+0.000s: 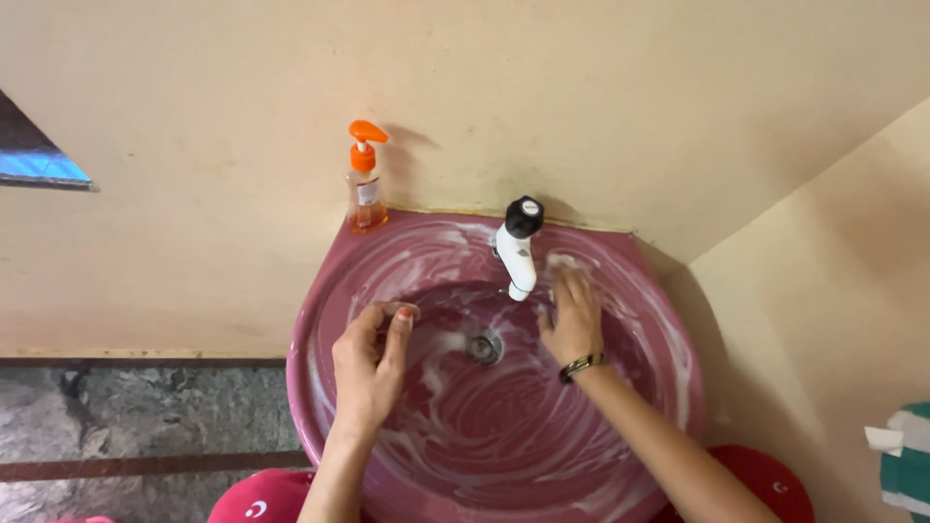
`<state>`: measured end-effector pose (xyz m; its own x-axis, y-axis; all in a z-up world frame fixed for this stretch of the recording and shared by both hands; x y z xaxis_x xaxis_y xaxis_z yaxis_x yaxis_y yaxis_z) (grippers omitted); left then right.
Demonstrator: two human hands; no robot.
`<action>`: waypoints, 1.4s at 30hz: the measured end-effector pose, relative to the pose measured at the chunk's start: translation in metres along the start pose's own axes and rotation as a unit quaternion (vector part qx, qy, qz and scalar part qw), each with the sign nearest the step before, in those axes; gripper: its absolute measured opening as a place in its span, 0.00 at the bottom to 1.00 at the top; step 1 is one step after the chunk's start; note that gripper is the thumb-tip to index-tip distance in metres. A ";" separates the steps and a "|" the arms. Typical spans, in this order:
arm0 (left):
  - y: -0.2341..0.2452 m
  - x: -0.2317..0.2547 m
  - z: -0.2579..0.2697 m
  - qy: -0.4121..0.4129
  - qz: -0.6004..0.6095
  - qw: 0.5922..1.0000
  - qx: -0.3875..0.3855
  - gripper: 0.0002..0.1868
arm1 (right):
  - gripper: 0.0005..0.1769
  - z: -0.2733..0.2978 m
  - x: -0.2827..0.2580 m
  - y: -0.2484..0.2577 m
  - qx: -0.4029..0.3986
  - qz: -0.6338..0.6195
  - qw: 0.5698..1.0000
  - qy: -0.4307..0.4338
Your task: The person scrubs the interior of a pink bathroom sink using a soapy cloth. They repeatedly rub the basin surface and the area around the drain in circular motions, spreading the soap suds across the sink.
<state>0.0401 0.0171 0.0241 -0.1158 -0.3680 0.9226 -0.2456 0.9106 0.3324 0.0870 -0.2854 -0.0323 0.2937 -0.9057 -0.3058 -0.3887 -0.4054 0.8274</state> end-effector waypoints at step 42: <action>0.057 -0.039 -0.005 0.009 0.089 0.990 0.107 0.18 | 0.23 -0.034 -0.135 -0.060 0.060 -0.221 0.966 0.118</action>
<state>0.0352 0.0846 0.0083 -0.1591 -0.1993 0.9669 -0.4211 0.8995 0.1162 0.1000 -0.1346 -0.0243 0.6390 -0.5934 -0.4895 -0.2742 -0.7702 0.5759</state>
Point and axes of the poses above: each hand's wrist, its own z-axis away from the middle knuckle, its own y-axis out of the back of the hand, x = y × z, the point moved 4 cm from there along -z, towards the middle knuckle, and after that the axes turned 15 degrees about -z, right-handed, at the moved point
